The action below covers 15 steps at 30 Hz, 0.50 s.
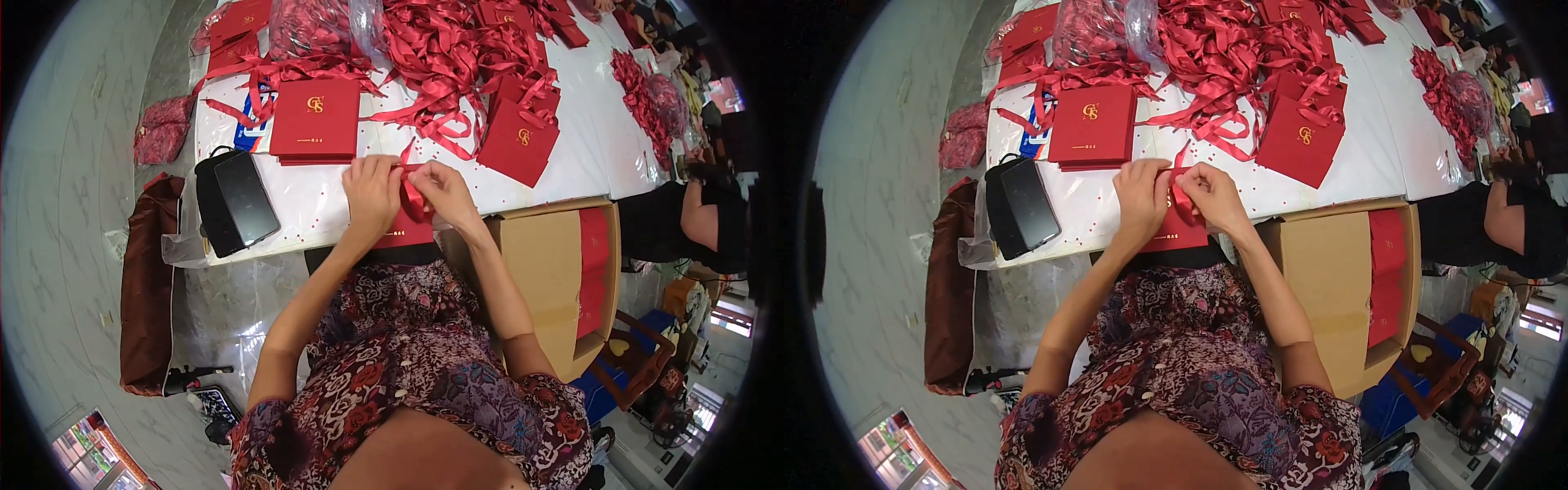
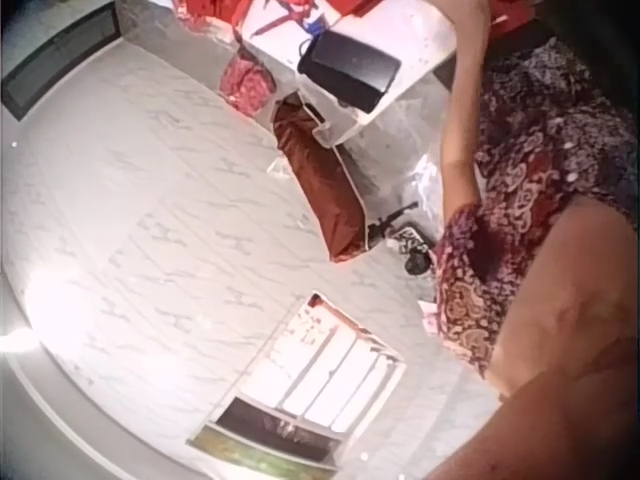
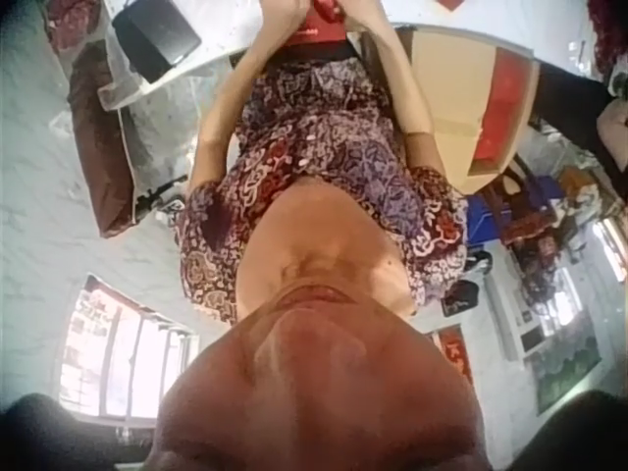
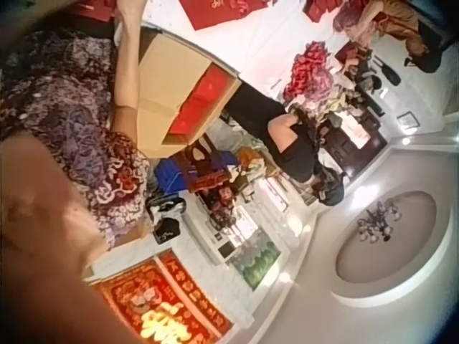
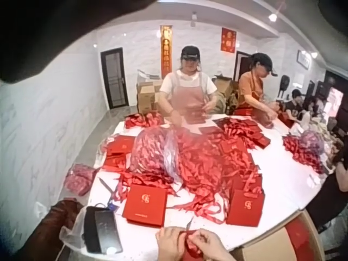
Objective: Assembling and tying ribbons on red gift boxes.
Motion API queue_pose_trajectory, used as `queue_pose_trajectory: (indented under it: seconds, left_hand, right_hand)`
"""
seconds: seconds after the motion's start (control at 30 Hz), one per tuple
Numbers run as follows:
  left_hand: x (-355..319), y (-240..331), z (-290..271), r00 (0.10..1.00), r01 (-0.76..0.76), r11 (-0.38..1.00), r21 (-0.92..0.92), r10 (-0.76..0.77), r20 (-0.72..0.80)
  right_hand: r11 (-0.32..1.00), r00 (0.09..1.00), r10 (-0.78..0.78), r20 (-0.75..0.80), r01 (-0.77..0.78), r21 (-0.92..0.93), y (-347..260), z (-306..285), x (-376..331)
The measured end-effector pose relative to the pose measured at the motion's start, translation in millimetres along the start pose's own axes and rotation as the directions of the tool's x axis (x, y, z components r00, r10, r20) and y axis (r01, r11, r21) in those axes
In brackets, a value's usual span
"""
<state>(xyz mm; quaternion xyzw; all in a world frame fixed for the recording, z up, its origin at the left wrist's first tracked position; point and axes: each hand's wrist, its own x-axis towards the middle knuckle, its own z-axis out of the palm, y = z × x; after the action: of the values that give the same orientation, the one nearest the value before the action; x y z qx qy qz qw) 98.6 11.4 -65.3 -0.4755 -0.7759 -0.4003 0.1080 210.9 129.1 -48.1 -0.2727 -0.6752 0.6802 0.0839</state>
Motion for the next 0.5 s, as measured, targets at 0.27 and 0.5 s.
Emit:
queue_pose_trajectory:
  seconds: [0.27, 0.5]
  left_hand:
    - [-60.1, 19.9, 0.2, 0.815, 0.579, 0.550, -0.601, -0.366, 0.450]
    - [-55.6, -6.6, -41.6, 0.701, 0.674, 0.624, -0.396, -0.372, 0.608]
  right_hand:
    - [0.992, 0.984, -0.042, -0.174, 0.061, 0.108, 9.8, 18.0, 25.6]
    - [0.856, 0.882, -0.274, -0.384, 0.041, -0.515, 25.7, -12.3, 23.1]
